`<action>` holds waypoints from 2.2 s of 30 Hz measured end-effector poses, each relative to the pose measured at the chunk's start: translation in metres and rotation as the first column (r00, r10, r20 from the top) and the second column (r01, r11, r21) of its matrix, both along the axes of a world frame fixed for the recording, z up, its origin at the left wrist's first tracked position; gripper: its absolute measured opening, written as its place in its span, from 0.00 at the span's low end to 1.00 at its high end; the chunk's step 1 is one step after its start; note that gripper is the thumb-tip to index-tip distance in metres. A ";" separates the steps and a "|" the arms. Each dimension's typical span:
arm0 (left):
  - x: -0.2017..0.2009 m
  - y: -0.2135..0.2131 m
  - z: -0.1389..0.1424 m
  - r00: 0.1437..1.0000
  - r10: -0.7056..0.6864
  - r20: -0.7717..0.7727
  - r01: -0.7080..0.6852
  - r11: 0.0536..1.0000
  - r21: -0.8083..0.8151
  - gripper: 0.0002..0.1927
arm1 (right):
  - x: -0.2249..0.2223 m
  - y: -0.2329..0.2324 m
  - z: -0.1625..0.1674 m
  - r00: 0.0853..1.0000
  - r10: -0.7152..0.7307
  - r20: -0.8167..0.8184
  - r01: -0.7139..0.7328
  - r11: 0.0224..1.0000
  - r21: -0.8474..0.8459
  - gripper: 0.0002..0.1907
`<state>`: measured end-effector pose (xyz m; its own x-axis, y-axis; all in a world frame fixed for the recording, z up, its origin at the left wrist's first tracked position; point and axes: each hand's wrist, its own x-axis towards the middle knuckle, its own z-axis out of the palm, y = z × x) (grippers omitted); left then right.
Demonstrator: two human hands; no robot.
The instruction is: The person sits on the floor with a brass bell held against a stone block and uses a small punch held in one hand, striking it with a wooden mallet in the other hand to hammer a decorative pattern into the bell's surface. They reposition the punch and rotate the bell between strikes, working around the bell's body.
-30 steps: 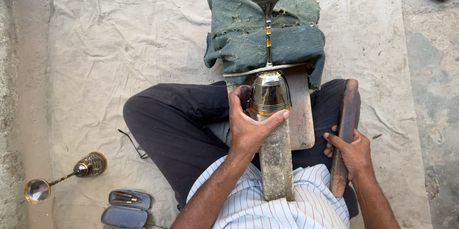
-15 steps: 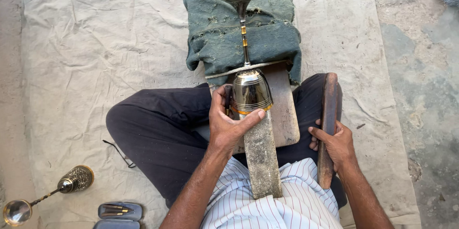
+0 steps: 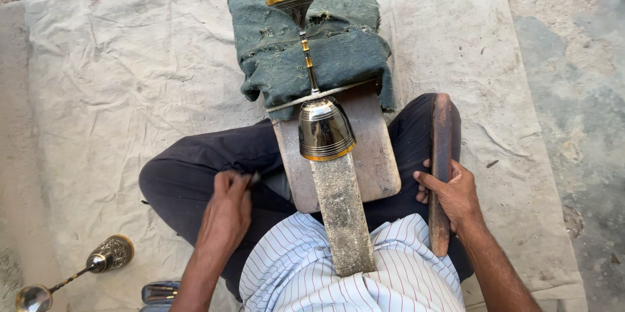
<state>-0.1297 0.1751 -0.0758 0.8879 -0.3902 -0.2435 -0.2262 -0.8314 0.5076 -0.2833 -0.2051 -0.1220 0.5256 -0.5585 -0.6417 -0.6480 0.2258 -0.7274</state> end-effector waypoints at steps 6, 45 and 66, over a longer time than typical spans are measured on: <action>-0.007 0.008 0.045 0.948 -0.081 0.306 0.084 0.996 0.004 0.13 | -0.002 0.000 -0.006 1.000 0.005 0.026 -0.005 1.000 0.013 0.19; 0.061 -0.134 0.086 0.970 -0.130 0.204 0.227 0.784 -0.578 0.21 | 0.112 -0.112 0.128 0.516 0.757 -0.400 -0.718 0.129 -0.684 0.17; 0.081 -0.152 0.115 0.750 -0.566 0.342 0.647 0.735 -0.201 0.20 | 0.030 -0.006 0.123 0.854 0.519 -0.024 -0.296 0.447 -0.844 0.14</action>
<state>-0.0485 0.0234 0.0394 0.4468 -0.8805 0.1587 -0.7777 -0.2945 0.5554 -0.2531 -0.2108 0.0013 0.8886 -0.4441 0.1152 -0.3094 -0.7654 -0.5643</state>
